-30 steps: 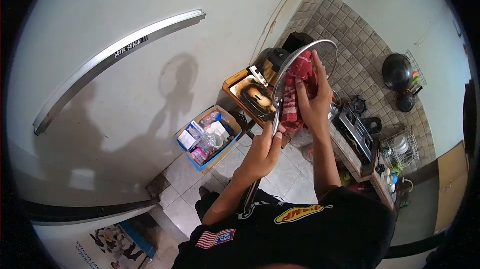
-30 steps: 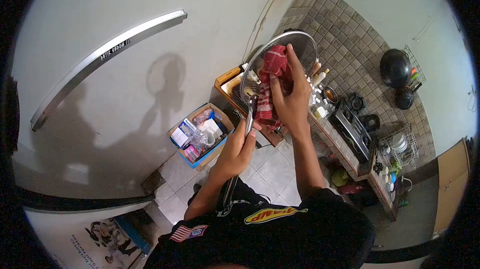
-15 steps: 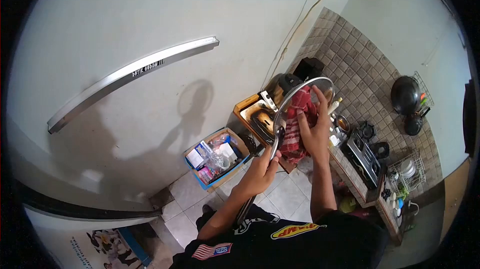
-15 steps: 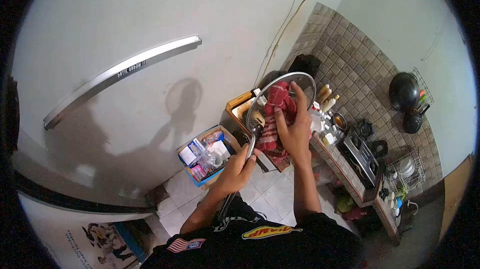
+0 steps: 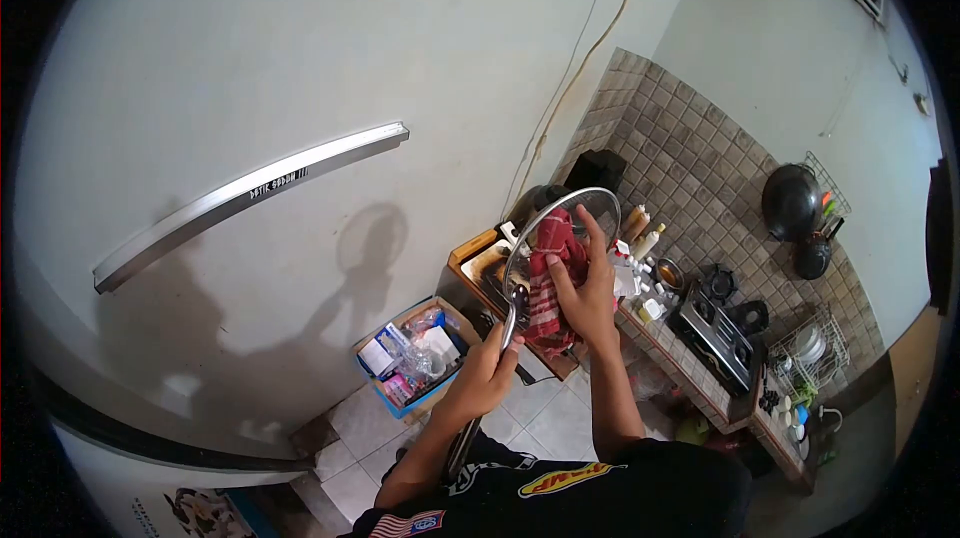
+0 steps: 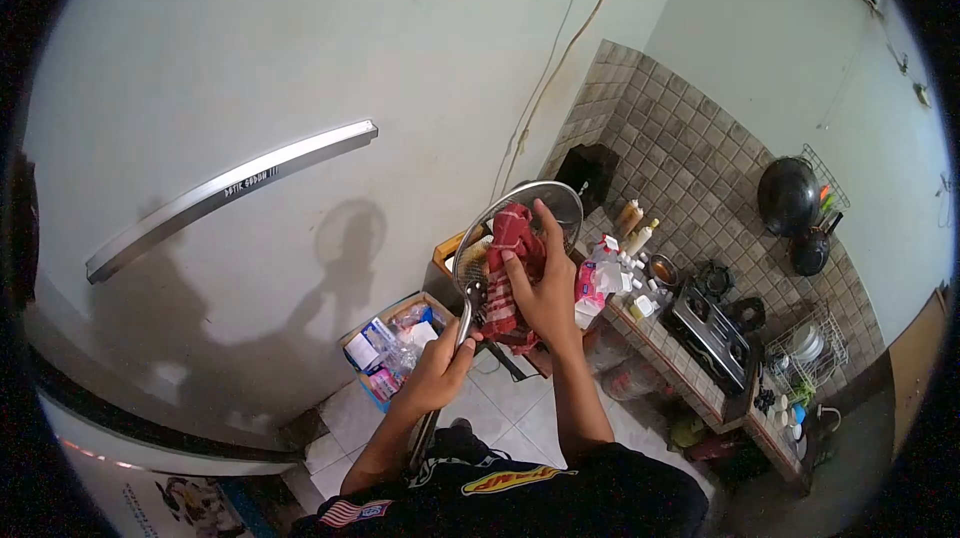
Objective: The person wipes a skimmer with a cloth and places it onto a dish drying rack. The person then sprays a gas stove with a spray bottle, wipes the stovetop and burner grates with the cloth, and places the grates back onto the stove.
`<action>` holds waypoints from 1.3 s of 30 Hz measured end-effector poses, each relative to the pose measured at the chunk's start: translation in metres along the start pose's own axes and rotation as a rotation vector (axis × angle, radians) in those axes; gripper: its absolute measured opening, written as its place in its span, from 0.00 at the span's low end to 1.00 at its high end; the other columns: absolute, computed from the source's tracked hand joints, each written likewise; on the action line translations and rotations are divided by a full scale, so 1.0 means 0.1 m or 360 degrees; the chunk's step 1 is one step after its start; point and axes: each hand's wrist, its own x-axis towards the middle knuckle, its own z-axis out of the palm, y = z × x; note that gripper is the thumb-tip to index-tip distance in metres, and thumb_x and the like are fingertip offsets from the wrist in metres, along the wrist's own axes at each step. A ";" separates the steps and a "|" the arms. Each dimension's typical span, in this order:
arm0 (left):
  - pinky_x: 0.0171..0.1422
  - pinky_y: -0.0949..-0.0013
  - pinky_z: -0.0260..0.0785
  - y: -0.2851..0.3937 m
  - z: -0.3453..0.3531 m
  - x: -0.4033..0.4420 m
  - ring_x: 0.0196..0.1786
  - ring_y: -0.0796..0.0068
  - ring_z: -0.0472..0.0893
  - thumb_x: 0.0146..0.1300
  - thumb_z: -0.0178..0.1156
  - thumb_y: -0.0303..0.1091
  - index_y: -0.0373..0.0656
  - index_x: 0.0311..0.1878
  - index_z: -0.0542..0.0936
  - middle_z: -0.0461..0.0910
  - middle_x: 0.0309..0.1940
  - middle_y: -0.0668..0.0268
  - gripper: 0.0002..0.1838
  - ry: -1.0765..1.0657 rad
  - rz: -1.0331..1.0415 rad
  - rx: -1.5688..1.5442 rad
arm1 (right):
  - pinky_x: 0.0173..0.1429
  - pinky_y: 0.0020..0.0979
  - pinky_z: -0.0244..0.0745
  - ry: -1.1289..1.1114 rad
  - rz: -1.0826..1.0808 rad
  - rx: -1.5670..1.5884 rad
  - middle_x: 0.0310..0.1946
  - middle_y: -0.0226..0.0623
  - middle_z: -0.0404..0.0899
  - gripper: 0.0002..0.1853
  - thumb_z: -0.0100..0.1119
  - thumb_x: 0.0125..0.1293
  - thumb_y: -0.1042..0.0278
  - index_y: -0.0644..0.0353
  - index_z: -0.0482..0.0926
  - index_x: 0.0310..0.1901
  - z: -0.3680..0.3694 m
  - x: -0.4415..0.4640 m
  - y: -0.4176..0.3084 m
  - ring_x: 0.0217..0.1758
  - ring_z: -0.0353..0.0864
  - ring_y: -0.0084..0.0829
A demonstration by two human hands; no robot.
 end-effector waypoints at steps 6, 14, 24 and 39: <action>0.43 0.55 0.73 0.06 -0.01 0.04 0.36 0.52 0.85 0.82 0.52 0.33 0.34 0.56 0.74 0.82 0.33 0.48 0.12 -0.0058 -0.0029 0.0011 | 0.50 0.33 0.81 0.0053 -0.0018 0.0000 0.39 0.41 0.86 0.39 0.65 0.72 0.74 0.54 0.61 0.82 -0.04 0.00 0.01 0.43 0.88 0.30; 0.47 0.57 0.73 -0.03 0.08 0.06 0.38 0.56 0.83 0.82 0.52 0.33 0.34 0.57 0.72 0.81 0.36 0.49 0.11 -0.0093 0.0092 -0.0018 | 0.50 0.33 0.82 0.0092 0.0008 -0.0015 0.40 0.40 0.87 0.37 0.65 0.72 0.75 0.55 0.63 0.81 -0.17 -0.06 0.01 0.44 0.88 0.29; 0.32 0.70 0.60 -0.12 0.08 0.10 0.27 0.84 0.66 0.84 0.51 0.34 0.41 0.57 0.75 0.66 0.25 0.73 0.09 -0.0006 0.0264 -0.0106 | 0.67 0.33 0.77 0.0668 -0.0239 -0.0066 0.62 0.43 0.79 0.25 0.62 0.75 0.79 0.62 0.71 0.71 -0.37 -0.05 0.18 0.62 0.81 0.32; 0.37 0.56 0.74 0.19 0.21 -0.05 0.31 0.51 0.86 0.82 0.52 0.33 0.35 0.59 0.73 0.83 0.31 0.47 0.13 -0.0250 0.0185 0.0056 | 0.55 0.35 0.79 0.0721 -0.0348 -0.0310 0.45 0.41 0.83 0.19 0.68 0.64 0.84 0.66 0.80 0.56 -0.20 -0.01 0.19 0.48 0.85 0.35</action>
